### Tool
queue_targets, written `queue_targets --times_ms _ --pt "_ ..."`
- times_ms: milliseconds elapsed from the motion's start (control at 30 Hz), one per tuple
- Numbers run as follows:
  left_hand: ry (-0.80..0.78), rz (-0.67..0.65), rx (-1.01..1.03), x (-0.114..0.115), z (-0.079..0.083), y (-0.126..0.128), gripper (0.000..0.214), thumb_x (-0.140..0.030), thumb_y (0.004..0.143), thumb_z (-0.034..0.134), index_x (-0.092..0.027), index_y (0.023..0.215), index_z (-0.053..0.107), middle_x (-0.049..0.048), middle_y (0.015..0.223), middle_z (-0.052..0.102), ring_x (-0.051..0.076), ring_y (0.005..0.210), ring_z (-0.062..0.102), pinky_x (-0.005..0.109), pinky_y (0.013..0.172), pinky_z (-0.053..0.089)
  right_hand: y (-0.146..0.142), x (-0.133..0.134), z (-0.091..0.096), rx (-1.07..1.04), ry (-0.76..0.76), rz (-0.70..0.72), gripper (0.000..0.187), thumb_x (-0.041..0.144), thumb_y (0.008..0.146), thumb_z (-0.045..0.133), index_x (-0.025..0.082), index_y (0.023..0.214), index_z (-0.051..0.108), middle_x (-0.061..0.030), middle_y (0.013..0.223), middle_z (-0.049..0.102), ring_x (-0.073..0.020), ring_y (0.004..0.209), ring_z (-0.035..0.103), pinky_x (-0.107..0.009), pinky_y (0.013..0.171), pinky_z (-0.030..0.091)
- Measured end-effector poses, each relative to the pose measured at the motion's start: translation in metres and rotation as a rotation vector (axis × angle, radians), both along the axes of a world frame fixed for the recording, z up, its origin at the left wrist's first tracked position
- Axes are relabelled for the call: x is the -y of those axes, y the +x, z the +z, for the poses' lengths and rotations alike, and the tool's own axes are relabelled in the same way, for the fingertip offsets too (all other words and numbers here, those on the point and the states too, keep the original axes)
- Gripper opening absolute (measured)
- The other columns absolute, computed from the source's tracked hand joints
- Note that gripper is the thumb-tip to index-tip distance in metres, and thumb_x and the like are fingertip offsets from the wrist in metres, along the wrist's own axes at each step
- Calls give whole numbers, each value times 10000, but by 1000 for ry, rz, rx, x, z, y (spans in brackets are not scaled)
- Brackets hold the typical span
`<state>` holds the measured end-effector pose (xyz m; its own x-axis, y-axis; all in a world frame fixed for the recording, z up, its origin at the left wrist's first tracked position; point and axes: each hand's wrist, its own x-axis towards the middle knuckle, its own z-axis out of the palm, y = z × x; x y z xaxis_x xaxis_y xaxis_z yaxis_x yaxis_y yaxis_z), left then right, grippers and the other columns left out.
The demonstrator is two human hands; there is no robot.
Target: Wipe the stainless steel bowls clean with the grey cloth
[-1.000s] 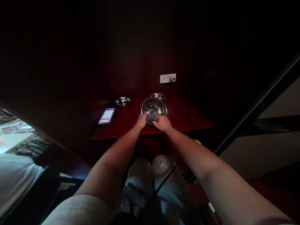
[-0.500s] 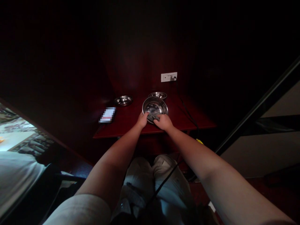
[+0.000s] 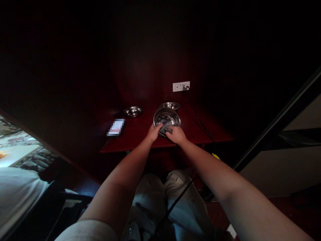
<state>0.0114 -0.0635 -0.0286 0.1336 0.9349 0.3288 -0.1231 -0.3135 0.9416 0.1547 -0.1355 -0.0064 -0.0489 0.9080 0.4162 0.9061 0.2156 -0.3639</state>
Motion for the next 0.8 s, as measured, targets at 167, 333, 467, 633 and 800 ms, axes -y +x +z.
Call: queue_targets --times_ms 167,333,467,633,800 --pt "-2 -9 -13 2 1 -1 412 -402 645 696 -142 964 661 80 935 709 250 952 636 387 917 448 0 0 0 -4 -1 -1 277 336 791 479 181 820 707 -77 835 730 -180 742 651 -245 683 428" --pt "-1 21 -38 1 0 -1 338 -303 632 666 -138 926 665 72 927 707 245 944 632 378 912 447 0 0 0 -2 -3 -1 274 325 795 478 188 854 707 -72 872 731 -183 781 654 -244 714 429" --pt "4 54 -66 2 1 -1 308 -283 646 635 -135 914 667 74 928 706 252 951 627 378 907 446 -1 0 1 4 3 -4 265 313 790 478 190 850 705 -73 878 732 -187 792 655 -248 726 433" --pt "19 89 -87 3 2 -2 300 -274 672 607 -136 932 666 79 970 702 257 976 616 374 914 438 -2 2 1 22 13 6 267 312 786 479 197 868 706 -74 893 732 -195 801 659 -257 744 437" --pt "35 107 -98 4 2 -1 303 -275 690 600 -134 952 661 84 992 699 255 981 615 367 911 440 -2 2 1 38 9 12 267 314 787 478 193 861 704 -79 889 731 -194 800 658 -258 749 439"
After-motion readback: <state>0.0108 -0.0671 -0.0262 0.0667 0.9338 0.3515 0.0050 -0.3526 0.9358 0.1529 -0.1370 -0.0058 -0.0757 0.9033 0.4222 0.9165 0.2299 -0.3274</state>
